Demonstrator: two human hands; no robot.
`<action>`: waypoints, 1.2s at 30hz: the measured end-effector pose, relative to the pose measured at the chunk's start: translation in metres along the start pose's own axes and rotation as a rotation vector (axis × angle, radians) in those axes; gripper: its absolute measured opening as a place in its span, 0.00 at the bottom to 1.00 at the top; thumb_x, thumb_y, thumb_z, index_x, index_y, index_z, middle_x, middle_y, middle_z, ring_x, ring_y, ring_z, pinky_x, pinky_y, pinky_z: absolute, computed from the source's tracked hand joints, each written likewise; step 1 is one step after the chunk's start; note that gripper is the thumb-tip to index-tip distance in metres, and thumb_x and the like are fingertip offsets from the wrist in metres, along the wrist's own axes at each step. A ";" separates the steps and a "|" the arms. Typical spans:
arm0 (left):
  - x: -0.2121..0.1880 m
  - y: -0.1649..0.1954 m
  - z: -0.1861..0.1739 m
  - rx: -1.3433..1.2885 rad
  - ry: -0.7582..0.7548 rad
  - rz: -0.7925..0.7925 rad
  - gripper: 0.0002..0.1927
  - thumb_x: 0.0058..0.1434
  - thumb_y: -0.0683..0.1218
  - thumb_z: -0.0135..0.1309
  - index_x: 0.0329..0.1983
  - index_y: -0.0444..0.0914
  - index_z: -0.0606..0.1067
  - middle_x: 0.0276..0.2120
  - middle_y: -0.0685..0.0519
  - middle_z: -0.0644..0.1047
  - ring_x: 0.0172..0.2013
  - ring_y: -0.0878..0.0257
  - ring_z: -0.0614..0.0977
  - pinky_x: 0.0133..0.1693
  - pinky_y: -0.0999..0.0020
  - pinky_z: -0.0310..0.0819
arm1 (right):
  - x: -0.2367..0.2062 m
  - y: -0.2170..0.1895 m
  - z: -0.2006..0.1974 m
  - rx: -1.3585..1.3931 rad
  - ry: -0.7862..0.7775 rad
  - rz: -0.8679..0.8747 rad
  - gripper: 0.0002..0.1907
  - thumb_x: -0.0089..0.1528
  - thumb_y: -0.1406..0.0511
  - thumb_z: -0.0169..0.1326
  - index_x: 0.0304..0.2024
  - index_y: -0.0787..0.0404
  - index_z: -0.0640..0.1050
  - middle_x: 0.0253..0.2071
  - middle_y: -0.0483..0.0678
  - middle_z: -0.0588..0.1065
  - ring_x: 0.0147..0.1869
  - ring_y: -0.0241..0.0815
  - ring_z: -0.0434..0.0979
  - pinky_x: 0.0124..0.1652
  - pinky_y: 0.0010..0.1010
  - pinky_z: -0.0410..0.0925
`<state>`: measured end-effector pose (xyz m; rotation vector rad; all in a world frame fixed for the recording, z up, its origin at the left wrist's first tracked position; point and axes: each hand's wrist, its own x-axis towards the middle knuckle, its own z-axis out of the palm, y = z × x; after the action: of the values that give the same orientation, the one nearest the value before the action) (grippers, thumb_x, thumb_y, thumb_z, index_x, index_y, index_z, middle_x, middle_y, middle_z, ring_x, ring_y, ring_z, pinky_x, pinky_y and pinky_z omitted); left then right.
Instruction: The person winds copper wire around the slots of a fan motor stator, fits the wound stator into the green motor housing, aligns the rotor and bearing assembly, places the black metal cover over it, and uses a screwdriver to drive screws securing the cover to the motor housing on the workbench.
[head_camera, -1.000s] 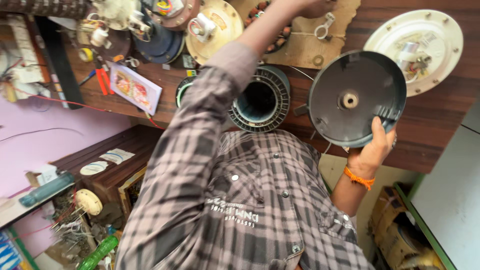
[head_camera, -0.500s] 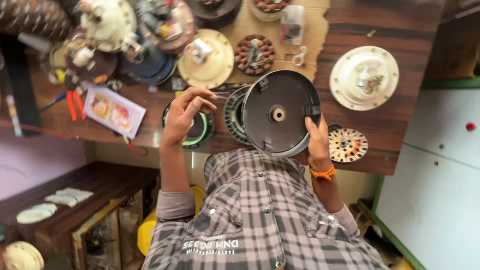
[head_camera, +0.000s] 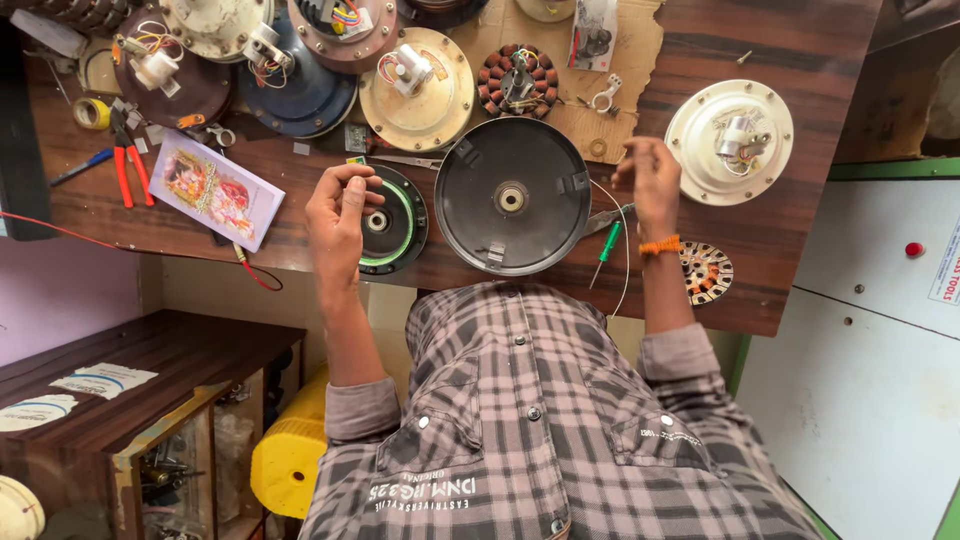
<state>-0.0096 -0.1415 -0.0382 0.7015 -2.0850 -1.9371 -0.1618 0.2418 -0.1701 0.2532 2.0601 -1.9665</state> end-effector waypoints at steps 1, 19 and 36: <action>-0.001 0.005 0.001 0.071 0.005 0.015 0.10 0.75 0.44 0.49 0.51 0.35 0.77 0.41 0.53 0.81 0.38 0.68 0.81 0.42 0.74 0.75 | 0.010 -0.003 0.003 -0.121 0.003 -0.023 0.15 0.73 0.58 0.50 0.51 0.64 0.76 0.37 0.49 0.77 0.38 0.41 0.80 0.37 0.37 0.76; 0.190 -0.013 0.137 0.654 -0.528 0.504 0.23 0.62 0.49 0.61 0.59 0.39 0.75 0.57 0.45 0.74 0.57 0.47 0.75 0.59 0.55 0.70 | 0.050 -0.035 0.041 -0.037 0.040 -0.227 0.14 0.64 0.76 0.57 0.51 0.66 0.72 0.46 0.51 0.75 0.49 0.44 0.80 0.47 0.34 0.79; 0.214 -0.014 0.215 0.614 -0.382 0.335 0.24 0.69 0.64 0.48 0.61 0.49 0.75 0.50 0.48 0.79 0.50 0.46 0.80 0.51 0.54 0.74 | -0.038 -0.008 0.032 0.085 -0.037 0.194 0.12 0.64 0.71 0.58 0.50 0.67 0.77 0.47 0.49 0.79 0.49 0.35 0.79 0.44 0.26 0.75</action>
<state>-0.2909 -0.0536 -0.1115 0.0421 -2.8464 -1.3226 -0.1256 0.2118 -0.1517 0.4146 1.8559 -1.9278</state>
